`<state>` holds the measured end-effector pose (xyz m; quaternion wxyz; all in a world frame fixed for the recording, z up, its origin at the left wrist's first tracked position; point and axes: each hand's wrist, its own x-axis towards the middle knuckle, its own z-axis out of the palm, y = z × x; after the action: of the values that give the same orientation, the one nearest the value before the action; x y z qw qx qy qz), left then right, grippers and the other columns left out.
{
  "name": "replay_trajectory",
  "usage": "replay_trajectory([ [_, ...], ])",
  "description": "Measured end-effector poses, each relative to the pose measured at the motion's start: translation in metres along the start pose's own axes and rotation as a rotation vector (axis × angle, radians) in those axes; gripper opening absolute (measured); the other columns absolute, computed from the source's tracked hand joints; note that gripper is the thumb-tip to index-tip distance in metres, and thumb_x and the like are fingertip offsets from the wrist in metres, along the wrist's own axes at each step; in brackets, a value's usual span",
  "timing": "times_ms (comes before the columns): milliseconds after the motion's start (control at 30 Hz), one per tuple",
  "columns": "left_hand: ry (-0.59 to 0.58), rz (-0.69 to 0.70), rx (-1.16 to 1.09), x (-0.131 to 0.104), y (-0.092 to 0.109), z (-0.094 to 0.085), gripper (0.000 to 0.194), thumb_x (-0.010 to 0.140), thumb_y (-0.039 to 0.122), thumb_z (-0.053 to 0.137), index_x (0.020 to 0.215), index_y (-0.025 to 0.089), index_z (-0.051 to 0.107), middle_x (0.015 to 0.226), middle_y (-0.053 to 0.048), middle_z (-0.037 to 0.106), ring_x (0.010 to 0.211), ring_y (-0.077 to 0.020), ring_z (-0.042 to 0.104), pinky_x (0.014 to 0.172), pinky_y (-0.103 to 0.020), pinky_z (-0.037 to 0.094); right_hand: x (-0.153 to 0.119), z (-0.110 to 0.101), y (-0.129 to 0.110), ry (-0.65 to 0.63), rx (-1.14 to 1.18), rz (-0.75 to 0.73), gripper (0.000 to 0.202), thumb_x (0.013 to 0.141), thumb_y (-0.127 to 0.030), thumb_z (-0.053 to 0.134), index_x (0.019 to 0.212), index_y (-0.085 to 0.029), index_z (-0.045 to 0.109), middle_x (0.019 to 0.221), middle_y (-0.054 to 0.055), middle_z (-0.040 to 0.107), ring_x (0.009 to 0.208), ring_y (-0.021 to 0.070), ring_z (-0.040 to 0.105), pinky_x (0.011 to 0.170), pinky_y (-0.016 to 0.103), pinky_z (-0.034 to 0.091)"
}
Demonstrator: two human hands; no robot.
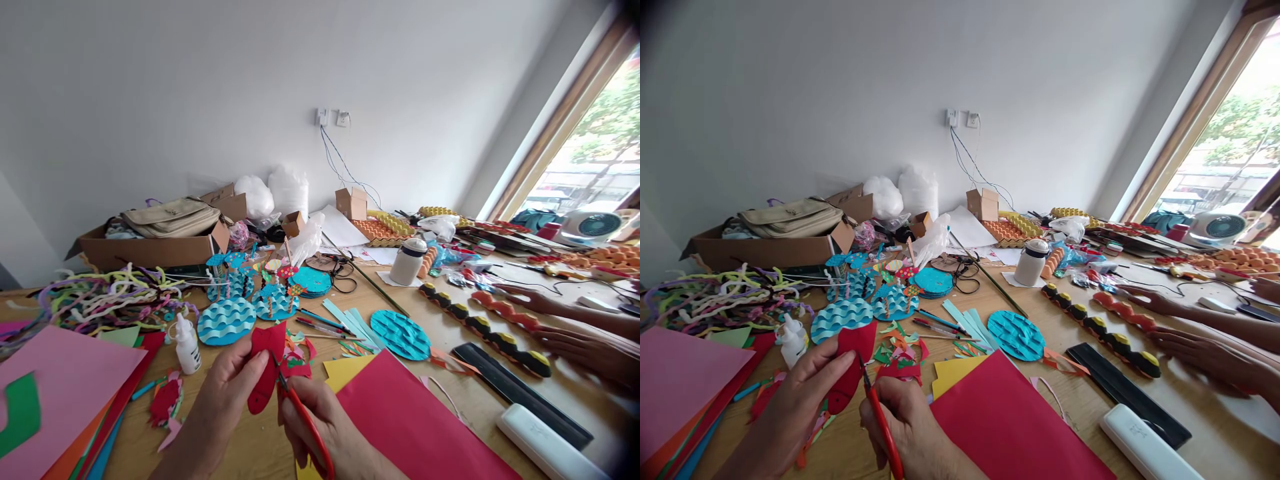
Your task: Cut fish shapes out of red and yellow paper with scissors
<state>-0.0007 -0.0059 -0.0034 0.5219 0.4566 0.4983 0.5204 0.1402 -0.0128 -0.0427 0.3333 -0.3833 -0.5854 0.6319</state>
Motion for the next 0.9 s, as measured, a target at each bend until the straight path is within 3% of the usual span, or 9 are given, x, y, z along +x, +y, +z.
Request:
replay_trajectory([
  [533,-0.013,-0.031,-0.06,0.0,-0.0008,-0.0037,0.018,0.067,0.034,0.067,0.08,0.023,0.073,0.064,0.002,0.069,0.063,-0.0154,0.057,0.058,-0.02,0.047,0.0015,-0.0019,0.0062,-0.052,0.068,-0.008,0.059,0.07,-0.075,0.048,0.061,-0.017,0.041,0.045,-0.008,0.036,0.034,0.0022,0.033,0.031,0.013,0.026],
  [700,-0.042,-0.048,-0.05,-0.0002,-0.0008,-0.0042,0.022,0.068,0.036,0.066,0.083,0.023,0.073,0.068,0.001,0.07,0.065,-0.016,0.058,0.061,-0.021,0.046,0.0002,-0.0028,0.0042,-0.05,0.046,0.011,0.051,0.074,-0.066,0.053,0.062,-0.017,0.043,0.046,-0.008,0.037,0.034,0.0028,0.034,0.031,0.013,0.026],
  [900,-0.048,-0.098,-0.049,0.0019,-0.0009,-0.0061,0.018,0.069,0.035,0.066,0.08,0.022,0.07,0.063,0.003,0.066,0.058,-0.0135,0.054,0.056,-0.021,0.044,-0.0018,-0.006,-0.003,-0.034,-0.106,-0.003,0.032,0.08,-0.042,0.052,0.06,-0.018,0.042,0.048,-0.007,0.034,0.039,0.004,0.033,0.036,0.016,0.025],
])
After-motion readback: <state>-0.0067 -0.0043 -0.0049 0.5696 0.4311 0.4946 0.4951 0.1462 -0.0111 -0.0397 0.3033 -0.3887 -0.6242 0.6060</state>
